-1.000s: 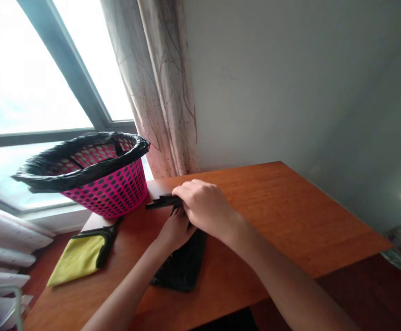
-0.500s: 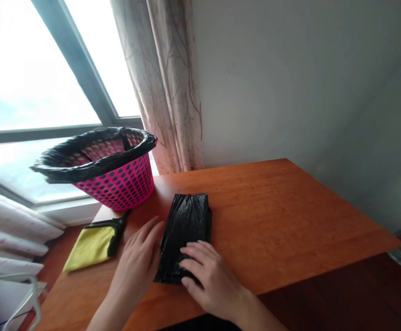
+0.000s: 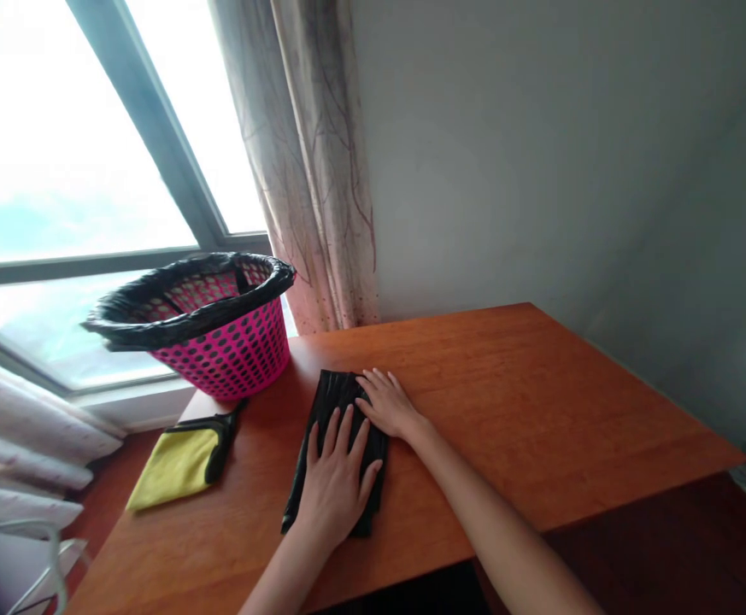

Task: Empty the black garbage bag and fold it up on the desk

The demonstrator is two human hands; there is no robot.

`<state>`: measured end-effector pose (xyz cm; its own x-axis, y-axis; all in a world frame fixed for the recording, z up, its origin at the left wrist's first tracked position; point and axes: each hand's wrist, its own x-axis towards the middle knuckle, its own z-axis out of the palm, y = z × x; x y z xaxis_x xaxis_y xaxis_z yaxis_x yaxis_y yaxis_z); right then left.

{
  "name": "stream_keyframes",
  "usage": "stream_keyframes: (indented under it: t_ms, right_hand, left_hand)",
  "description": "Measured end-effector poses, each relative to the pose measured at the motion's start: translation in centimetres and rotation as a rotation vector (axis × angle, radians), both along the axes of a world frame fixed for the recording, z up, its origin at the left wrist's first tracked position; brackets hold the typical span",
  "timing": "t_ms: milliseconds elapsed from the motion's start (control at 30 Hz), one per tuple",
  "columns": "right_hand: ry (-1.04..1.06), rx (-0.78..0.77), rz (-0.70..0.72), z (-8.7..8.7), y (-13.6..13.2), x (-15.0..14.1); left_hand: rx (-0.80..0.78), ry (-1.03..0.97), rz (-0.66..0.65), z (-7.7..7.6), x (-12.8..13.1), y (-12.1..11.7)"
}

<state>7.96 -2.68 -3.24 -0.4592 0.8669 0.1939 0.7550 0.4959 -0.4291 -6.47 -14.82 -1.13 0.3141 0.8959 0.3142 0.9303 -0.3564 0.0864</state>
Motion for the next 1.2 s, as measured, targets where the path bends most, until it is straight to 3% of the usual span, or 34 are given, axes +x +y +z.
stream_keyframes:
  t_ms: [167,367,667,800,900,1033,1100,1200]
  right_hand:
    - [0.272,0.048,-0.042,-1.7,0.7,1.2]
    - [0.697,-0.005,-0.316,-2.6,1.5,3.3]
    - [0.601,0.007,-0.267,-1.9,0.9,3.0]
    - [0.614,0.008,-0.274,-1.8,0.7,2.8]
    - [0.677,-0.014,-0.270,-1.6,0.7,2.7]
    - [0.889,-0.141,-0.257,-0.9,0.7,2.7]
    - [0.936,-0.185,-0.231,-0.4,0.6,2.7]
    - [1.098,-0.344,-0.142,0.3,0.2,2.9]
  left_hand:
    - [0.000,0.024,0.029,-0.4,-0.4,-0.1]
    - [-0.001,0.087,0.092,0.1,-3.5,-0.8]
    - [0.016,0.205,0.156,0.4,-10.7,-2.8]
    - [0.017,0.219,0.144,1.9,-11.9,-2.3]
    - [0.066,0.134,0.109,4.1,-9.5,-1.8]
    - [0.044,-0.124,-0.045,6.4,-2.7,-0.2]
    - [-0.096,-0.272,-0.128,6.1,0.8,1.5]
    - [-0.256,-0.445,-0.072,4.0,4.8,4.6]
